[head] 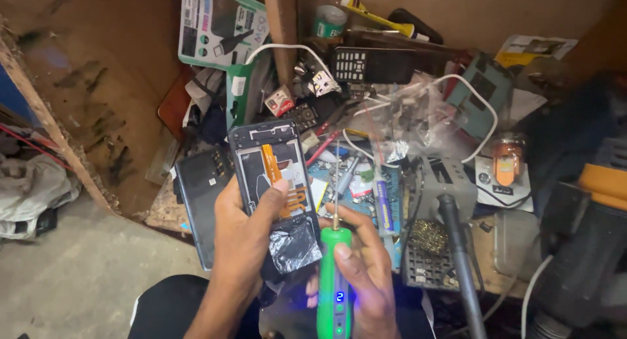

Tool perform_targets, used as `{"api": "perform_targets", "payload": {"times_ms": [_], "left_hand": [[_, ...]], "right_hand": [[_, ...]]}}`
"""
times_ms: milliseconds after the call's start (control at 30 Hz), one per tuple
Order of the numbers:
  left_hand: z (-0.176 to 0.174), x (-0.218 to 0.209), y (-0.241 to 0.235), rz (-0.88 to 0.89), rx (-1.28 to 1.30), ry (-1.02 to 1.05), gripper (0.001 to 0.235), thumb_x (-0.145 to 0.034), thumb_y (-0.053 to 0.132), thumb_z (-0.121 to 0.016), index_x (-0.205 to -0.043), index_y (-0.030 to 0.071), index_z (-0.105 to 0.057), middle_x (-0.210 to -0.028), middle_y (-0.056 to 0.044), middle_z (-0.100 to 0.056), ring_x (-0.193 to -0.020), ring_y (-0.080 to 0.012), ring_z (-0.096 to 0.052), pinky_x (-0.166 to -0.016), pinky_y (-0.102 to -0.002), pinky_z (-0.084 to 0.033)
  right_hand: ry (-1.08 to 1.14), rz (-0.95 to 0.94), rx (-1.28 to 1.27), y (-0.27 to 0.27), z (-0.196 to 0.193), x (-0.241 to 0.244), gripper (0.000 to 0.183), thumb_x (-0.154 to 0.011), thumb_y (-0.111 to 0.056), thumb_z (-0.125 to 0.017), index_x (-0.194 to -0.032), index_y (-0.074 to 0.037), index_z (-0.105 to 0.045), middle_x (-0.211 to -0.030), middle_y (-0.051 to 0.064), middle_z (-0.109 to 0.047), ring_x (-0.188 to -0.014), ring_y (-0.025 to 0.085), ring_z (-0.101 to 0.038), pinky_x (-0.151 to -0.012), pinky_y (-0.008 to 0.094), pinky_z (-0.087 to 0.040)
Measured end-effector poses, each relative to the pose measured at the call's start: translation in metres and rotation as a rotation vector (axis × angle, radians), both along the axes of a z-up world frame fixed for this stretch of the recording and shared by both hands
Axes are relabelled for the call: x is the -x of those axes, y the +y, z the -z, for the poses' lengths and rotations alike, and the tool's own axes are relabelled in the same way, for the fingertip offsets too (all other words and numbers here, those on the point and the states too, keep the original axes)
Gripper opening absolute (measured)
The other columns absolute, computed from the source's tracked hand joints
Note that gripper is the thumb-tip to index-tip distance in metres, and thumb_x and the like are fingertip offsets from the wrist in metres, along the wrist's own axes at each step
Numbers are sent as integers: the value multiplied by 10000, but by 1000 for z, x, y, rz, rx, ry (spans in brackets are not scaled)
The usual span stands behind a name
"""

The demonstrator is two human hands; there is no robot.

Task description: The person uses a green screwdriver to remove screws from a disassembled mobile phone, then removes the battery and sets it aside. The person continues to manipulate the phone's internal components with the screwdriver.

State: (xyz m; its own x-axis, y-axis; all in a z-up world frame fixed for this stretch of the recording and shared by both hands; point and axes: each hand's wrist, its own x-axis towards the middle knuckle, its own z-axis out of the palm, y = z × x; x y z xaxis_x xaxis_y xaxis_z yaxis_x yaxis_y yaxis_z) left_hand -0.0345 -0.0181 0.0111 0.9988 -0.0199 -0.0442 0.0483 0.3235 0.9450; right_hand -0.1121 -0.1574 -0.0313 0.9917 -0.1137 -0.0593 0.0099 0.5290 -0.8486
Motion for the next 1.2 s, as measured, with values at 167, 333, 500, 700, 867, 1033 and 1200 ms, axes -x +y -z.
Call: {"api": "perform_targets", "payload": {"times_ms": [167, 333, 500, 700, 867, 1033, 1200], "left_hand": [[-2, 0, -6, -16, -18, -48, 294, -979, 157, -566, -1223, 7, -634, -1057, -81, -739, -899, -120, -701, -806, -293, -575], [-6, -7, -9, 32, -61, -17, 358, -960, 112, -575, -1299, -3, -578, -1075, -104, -728, -900, -140, -689, -783, -315, -569], [-6, -30, -18, 8, -169, -178, 563, -911, 5, -603, -1443, -4, -416, -1167, -147, -712, -1002, -148, -703, -862, -282, -574], [8, -40, -22, -60, -296, -285, 565, -858, -52, -598, -1406, -41, -463, -1228, -177, -651, -1070, -188, -685, -883, -303, -584], [16, -39, -16, -136, -457, -412, 559, -842, -57, -603, -1392, -19, -507, -1328, -195, -635, -1214, -265, -659, -1042, -363, -518], [14, -44, -15, -334, -881, -685, 538, -809, -51, -637, -1339, -5, -556, -1349, -275, -578, -1268, -441, -564, -1106, -472, -420], [10, -48, -10, -455, -1038, -796, 541, -770, 12, -691, -1293, 15, -555, -1311, -328, -577, -1164, -447, -567, -1000, -492, -444]], "right_hand": [[-40, -103, -77, -5, -3, 3, 688, -903, -294, -646, -1486, 11, -443, -965, 185, -583, -583, 231, -683, -498, 364, -585], [-34, -138, -117, -14, 0, 4, 713, -926, -308, -645, -1505, 66, -460, -845, 169, -606, -600, 216, -680, -514, 350, -578], [-27, -63, -185, -16, 2, -1, 733, -908, -292, -628, -1499, 93, -426, -827, 91, -590, -589, 237, -680, -501, 366, -576], [-97, -70, -106, -19, 5, -9, 756, -955, -312, -589, -1565, 78, -370, -616, 189, -635, -548, 240, -655, -541, 350, -565], [-46, -72, -5, -15, 8, -13, 759, -930, -316, -580, -1570, 25, -353, -608, 181, -648, -548, 245, -670, -542, 370, -588], [-153, 14, 90, -10, 10, -17, 753, -1008, -310, -610, -1618, 43, -344, -956, 191, -641, -622, 244, -692, -586, 379, -603], [-1, 21, 182, -4, 10, -20, 826, -849, -317, -642, -1560, -3, -359, -1381, 232, -613, -622, 239, -704, -533, 396, -624]]}}
